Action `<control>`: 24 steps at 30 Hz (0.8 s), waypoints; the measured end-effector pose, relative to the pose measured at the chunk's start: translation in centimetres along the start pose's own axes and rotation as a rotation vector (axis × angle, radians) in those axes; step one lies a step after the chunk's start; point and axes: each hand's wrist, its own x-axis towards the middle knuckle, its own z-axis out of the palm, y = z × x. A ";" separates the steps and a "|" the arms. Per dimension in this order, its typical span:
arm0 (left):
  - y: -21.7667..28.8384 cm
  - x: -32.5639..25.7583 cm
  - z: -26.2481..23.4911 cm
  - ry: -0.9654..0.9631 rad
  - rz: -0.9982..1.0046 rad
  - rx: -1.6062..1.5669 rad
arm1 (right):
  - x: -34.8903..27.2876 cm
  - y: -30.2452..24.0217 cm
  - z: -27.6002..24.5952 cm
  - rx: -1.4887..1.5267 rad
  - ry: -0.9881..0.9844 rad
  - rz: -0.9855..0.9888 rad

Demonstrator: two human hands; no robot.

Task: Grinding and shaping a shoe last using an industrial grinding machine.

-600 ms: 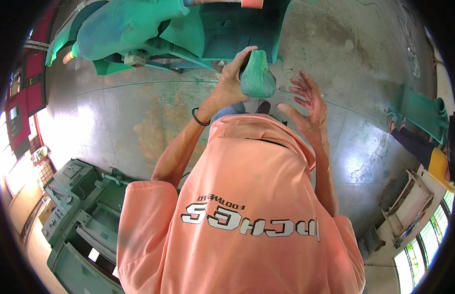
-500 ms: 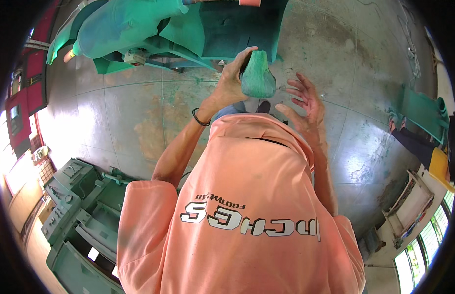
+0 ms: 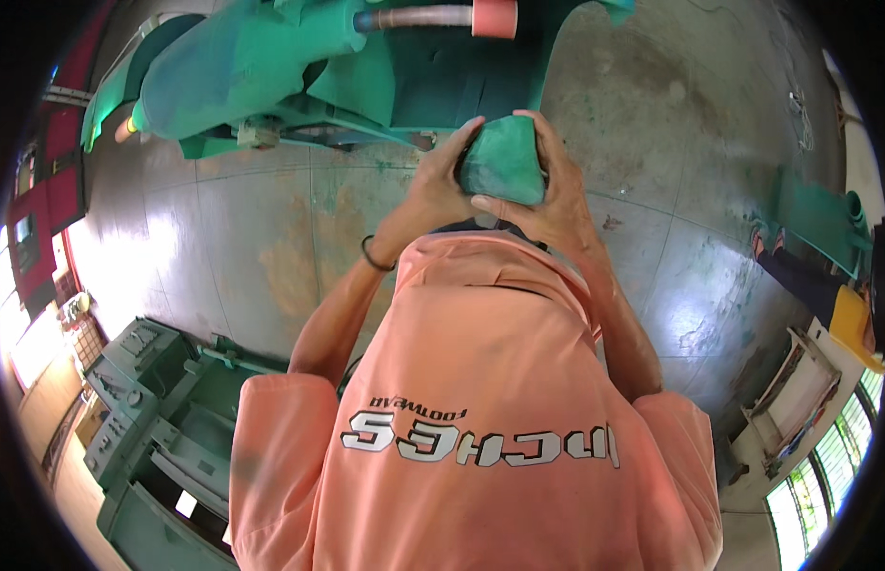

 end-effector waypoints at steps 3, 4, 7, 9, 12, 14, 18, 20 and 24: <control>2.6 -0.3 -5.5 -0.224 -0.159 0.187 | 0.4 0.9 0.4 0.136 0.086 0.062; 3.1 -0.3 -7.9 -0.282 -0.180 0.244 | 0.6 1.4 1.1 0.370 0.124 0.153; 2.2 -1.3 -13.8 -0.439 -0.548 0.258 | 1.4 2.9 2.3 0.774 0.165 0.355; 3.1 -0.5 -16.1 -0.285 -0.576 0.183 | 2.2 3.0 2.7 0.957 0.158 0.463; 1.0 -0.8 -17.3 0.016 -0.398 -0.021 | 3.5 2.9 2.8 1.044 0.192 0.374; 0.7 -0.8 -17.0 0.102 -0.458 -0.148 | 4.6 3.4 2.5 1.005 0.156 0.319; 2.0 0.2 -16.9 0.165 -0.499 -0.227 | 6.7 3.4 1.9 1.013 0.167 0.295; 2.3 0.4 -16.9 0.162 -0.515 -0.204 | 7.0 3.1 1.5 1.006 0.180 0.411; 1.9 0.4 -16.9 0.197 -0.506 -0.204 | 7.8 2.9 1.6 0.973 0.180 0.439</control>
